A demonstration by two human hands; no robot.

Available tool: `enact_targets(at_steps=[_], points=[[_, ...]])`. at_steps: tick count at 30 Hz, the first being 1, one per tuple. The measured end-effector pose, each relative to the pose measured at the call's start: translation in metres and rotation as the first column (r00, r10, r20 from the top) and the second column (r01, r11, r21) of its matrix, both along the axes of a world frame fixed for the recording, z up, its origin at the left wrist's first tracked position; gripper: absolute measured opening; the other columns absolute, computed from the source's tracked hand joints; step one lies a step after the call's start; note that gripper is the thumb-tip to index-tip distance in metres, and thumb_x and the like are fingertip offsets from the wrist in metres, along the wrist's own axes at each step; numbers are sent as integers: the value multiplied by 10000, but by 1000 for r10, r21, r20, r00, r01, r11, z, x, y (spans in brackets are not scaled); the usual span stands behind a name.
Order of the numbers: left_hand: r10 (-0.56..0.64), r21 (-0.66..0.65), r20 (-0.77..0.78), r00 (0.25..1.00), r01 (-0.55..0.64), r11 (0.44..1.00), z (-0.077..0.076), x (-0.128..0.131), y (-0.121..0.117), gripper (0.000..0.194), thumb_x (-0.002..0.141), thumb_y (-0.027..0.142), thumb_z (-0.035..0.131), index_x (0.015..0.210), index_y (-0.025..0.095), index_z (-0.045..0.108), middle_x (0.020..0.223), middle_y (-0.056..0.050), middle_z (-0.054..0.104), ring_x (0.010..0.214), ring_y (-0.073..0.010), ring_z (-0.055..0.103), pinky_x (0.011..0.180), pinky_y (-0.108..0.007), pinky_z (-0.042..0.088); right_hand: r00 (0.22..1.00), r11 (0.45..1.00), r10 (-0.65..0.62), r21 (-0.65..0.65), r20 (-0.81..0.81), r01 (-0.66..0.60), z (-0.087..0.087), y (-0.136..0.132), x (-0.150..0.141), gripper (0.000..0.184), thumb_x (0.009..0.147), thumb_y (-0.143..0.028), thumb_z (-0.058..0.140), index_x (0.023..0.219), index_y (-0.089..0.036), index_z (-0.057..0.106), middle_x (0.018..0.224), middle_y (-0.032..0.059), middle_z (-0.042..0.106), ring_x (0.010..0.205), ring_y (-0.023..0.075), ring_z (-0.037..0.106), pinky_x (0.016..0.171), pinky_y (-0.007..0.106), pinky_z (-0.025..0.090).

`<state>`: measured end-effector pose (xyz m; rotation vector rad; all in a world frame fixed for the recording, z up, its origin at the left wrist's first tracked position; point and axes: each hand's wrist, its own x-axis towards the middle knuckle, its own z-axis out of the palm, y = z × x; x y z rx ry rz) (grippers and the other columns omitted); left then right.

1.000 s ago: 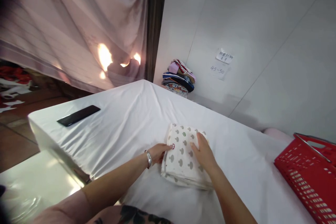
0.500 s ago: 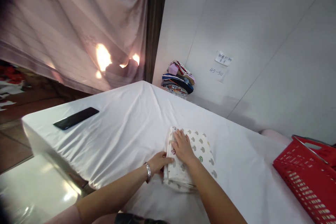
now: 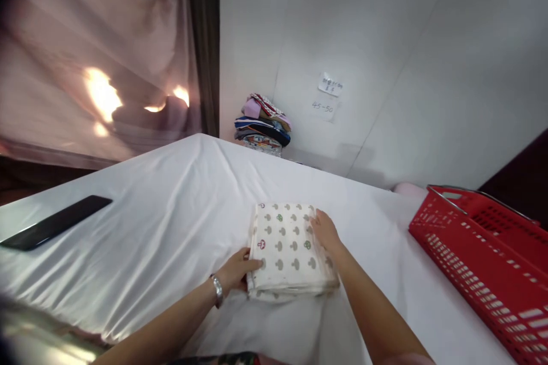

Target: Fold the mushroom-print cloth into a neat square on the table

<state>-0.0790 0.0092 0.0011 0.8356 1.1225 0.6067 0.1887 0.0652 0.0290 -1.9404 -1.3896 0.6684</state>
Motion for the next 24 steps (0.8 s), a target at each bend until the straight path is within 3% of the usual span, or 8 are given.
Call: enact_targets(at_steps=[2,5,10,14,18,21,24], points=[[-32,-36,-8,999,32,999,4,-2,2,493,642,422,694,1003,177,465,983,-101,658,775,-260,655,497,-310,514,995,993,-94,-79,-42,91,-4,-8,23,512,741,-398,606,1198,-178,539,1179,104,585,1155,258,492,993,379,342],[-24,-75,-49,999,20,997,7,1,7,512,685,559,624,983,173,467,976,-122,660,773,-270,660,497,-326,520,984,977,-141,-176,-112,120,-12,-17,35,509,697,-464,641,1101,-160,586,990,96,659,975,244,596,848,348,444],[49,-43,-127,991,-55,998,0,10,15,428,653,453,692,912,164,511,904,-109,679,762,-248,663,555,-315,524,948,956,-124,-291,-292,35,-13,-21,27,429,619,-505,700,806,-126,626,738,107,683,700,224,644,608,298,490],[74,118,-159,985,-56,991,7,6,30,389,596,369,726,872,144,570,824,-83,689,732,-227,656,574,-287,508,900,981,-73,-195,-430,-14,-6,-19,17,397,668,-470,657,880,-142,584,837,112,689,707,200,652,591,271,503],[76,259,-178,981,-28,965,21,-12,50,358,597,365,697,849,132,595,767,-53,685,709,-204,643,598,-266,493,900,997,-51,-67,-434,24,-7,-15,10,380,724,-489,590,929,-170,566,929,87,672,769,181,641,623,248,498],[74,250,-307,949,5,968,17,-23,62,309,610,351,680,811,133,592,723,-45,675,695,-200,635,576,-254,477,919,995,-74,-88,-388,43,-17,-11,8,411,709,-491,607,941,-152,583,889,94,668,748,196,637,599,266,489],[43,182,-387,921,31,983,4,-28,64,308,643,401,658,784,142,572,721,-55,668,679,-204,631,534,-253,460,940,990,-86,-131,-329,45,-26,-10,9,528,692,-497,629,1085,-152,556,903,94,662,743,203,639,604,284,487]])
